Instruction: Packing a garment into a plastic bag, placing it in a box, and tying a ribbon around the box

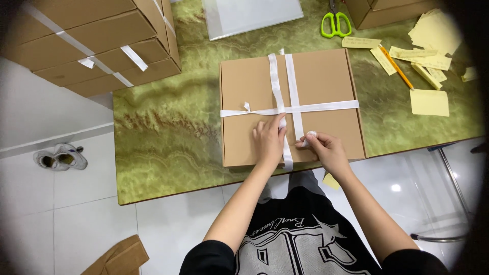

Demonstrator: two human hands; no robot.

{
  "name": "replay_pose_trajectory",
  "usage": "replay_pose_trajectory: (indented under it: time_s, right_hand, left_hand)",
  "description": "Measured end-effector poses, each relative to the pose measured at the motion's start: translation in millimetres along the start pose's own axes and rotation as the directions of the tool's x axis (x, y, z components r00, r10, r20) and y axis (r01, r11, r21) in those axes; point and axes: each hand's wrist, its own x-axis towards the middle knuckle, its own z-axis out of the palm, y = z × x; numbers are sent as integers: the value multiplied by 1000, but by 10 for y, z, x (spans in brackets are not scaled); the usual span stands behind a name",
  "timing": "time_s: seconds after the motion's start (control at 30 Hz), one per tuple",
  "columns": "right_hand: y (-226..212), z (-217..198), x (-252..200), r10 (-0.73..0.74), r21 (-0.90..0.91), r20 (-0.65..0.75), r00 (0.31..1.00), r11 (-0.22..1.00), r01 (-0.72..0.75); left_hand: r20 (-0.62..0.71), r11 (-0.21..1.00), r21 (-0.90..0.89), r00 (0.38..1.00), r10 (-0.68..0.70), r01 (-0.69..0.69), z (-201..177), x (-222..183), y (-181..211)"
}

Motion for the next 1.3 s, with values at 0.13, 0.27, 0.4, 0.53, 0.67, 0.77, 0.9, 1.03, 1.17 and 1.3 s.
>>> replay_pose_trajectory:
  time_s: [0.13,0.27,0.4,0.53,0.67,0.77,0.9,1.03,1.17,1.3]
  right_hand:
    - [-19,61,-64,-33,-54,16,999,998,34]
    - [65,89,-83,-70,-108,7,998,992,70]
    - [14,125,-154,-95,-98,3,995,991,95]
    - [165,97,-78,6,-26,1,1000,1000,-6]
    - [46,6,-21,21,140,38,999,990,-26]
    - [-26,-46,196,-78,154,1,997,985,77]
    - [-621,86,373,-75,88,100,992,994,67]
    - [-542,228,813,-13,47,179,984,999,5]
    - [-646,319,877,129,161,173,976,974,-157]
    - [-774,201,527,195,200,247,949,948,-247]
  left_hand:
    - [-30,972,-233,999,34,-40,182,236,-180]
    - [19,917,-399,1000,-6,13,214,325,-126]
    - [72,880,-457,991,-110,131,118,362,-91]
    - [201,805,-525,960,-198,276,-15,442,-86]
    - [260,699,-629,939,-224,340,-56,504,-116]
    - [311,697,-625,931,-190,351,-235,500,-81]
    - [398,675,-639,909,-121,369,-649,375,139]
    - [547,642,-638,837,-11,425,-869,161,189]
    - [629,717,-557,777,33,420,-1109,37,156]
    - [570,724,-553,821,-33,412,-923,104,-160]
